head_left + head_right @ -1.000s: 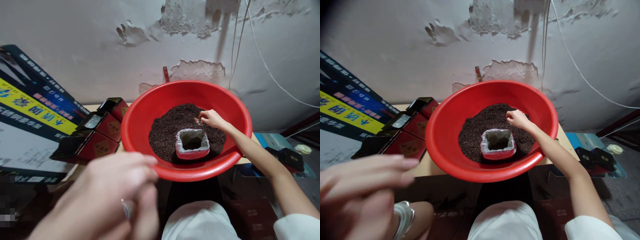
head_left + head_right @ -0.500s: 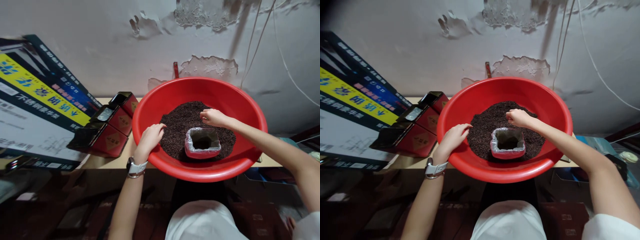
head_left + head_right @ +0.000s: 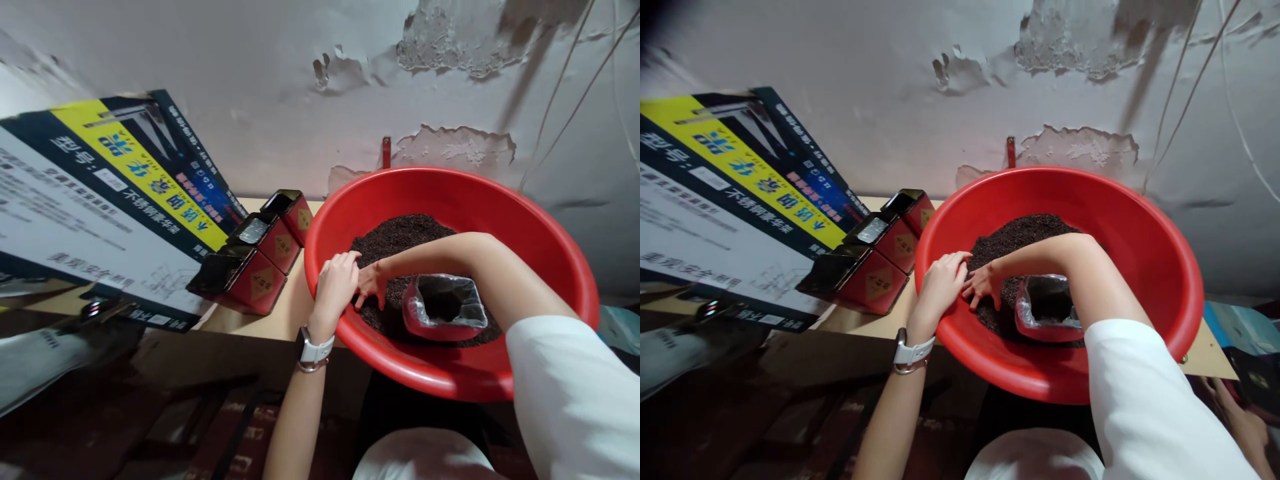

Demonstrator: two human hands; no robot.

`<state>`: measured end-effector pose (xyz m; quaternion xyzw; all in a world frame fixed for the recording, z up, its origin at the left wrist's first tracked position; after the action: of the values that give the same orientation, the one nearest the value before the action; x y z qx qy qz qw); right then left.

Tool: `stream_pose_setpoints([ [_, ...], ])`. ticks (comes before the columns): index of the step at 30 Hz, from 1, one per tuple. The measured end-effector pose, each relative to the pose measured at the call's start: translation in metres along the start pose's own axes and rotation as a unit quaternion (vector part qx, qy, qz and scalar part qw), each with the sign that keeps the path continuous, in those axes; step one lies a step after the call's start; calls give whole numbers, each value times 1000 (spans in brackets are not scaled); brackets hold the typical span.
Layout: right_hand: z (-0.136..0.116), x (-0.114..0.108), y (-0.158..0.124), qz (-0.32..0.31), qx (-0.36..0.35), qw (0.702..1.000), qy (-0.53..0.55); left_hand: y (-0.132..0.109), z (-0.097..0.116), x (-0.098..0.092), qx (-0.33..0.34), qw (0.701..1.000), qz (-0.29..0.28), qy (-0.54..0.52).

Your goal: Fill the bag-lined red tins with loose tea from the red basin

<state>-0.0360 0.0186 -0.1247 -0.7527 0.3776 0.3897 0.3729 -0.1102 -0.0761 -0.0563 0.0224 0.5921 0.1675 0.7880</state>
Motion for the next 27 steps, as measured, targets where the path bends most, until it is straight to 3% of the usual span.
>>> stream_pose_setpoints([
  [3, 21, 8, -7, 8, -16, 999, -52, 1, -1, 2, 8, 1000, -1, 0],
  [9, 67, 14, -48, -90, 153, 982, -71, 0, -3, 3, 2, 1000, 7, 3],
  [12, 87, 19, -79, -37, 227, 972, -53, 1, -4, 3, -6, 1000, 0, 8],
  [14, 98, 23, -104, 44, 292, 955, -22, 3, -5, 5, -13, 1000, -8, 13],
  [17, 108, 33, -149, 176, 372, 911, 8, 4, -6, 6, -21, 999, -18, 18],
  [20, 105, 49, -201, 263, 434, 861, 33, 5, -6, 5, -26, 999, -28, 17],
  [22, 97, 61, -236, 287, 495, 818, 60, 6, -5, 5, -28, 999, -39, 17],
  [24, 86, 73, -263, 268, 550, 786, 82, 6, -5, 4, -29, 998, -46, 18],
  [27, 70, 87, -283, 224, 577, 778, 103, 7, -5, 4, -30, 998, -52, 18],
])
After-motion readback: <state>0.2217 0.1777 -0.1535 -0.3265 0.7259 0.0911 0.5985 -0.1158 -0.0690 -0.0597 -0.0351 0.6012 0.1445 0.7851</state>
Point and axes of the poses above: each hand's wrist, its own y-axis towards the middle knuckle, its own x-axis out of the palm, z = x × y, the point moved 2 cm from there along y, towards the middle knuckle, and after that the axes turned 14 degrees about -x, right-handed, at the moved point
